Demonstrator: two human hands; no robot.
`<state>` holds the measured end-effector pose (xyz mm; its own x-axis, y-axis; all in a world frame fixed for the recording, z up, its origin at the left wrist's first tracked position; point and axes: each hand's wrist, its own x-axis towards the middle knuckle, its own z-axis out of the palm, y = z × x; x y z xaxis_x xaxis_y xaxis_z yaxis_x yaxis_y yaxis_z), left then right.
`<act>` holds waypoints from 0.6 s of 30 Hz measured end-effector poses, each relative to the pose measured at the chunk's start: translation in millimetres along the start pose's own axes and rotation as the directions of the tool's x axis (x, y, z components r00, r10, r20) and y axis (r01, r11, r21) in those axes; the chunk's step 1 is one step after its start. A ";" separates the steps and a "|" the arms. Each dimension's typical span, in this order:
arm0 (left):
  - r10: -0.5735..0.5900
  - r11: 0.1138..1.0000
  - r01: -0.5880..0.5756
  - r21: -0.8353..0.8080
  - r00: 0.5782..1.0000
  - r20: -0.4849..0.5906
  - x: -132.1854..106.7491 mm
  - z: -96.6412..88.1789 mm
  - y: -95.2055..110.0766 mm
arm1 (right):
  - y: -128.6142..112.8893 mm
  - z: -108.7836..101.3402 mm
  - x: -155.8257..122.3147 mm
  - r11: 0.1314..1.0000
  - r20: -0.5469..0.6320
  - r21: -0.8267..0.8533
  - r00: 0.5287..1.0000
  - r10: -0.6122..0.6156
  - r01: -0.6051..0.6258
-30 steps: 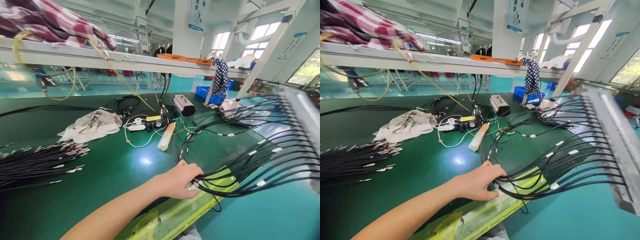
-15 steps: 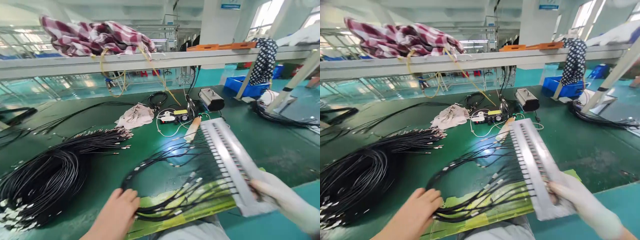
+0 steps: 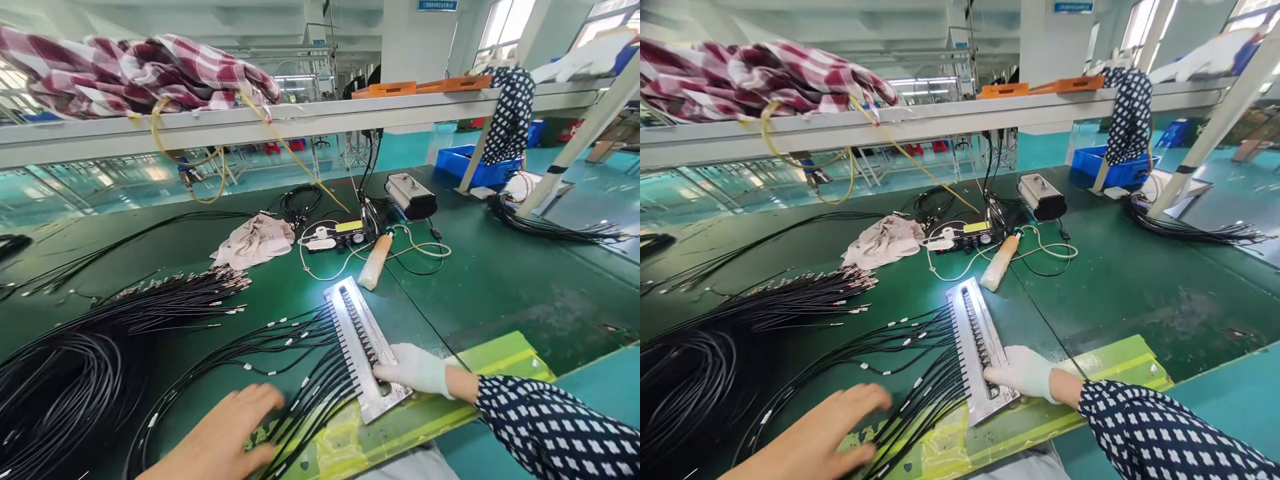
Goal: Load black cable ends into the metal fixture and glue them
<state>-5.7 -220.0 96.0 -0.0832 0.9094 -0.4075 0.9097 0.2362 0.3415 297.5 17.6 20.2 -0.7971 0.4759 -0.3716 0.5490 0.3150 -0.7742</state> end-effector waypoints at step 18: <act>-0.099 0.985 0.030 -0.172 0.906 -0.412 246.9 -12.9 26.8 | -34.7 -145.5 97.8 0.859 -0.279 -0.509 0.931 -0.235 0.064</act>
<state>-7.1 15.3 15.5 -0.3335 0.9412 -0.0539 0.8234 0.3187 0.4695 237.1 172.7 85.4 -0.8010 0.5983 -0.0210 0.5480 0.7186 -0.4281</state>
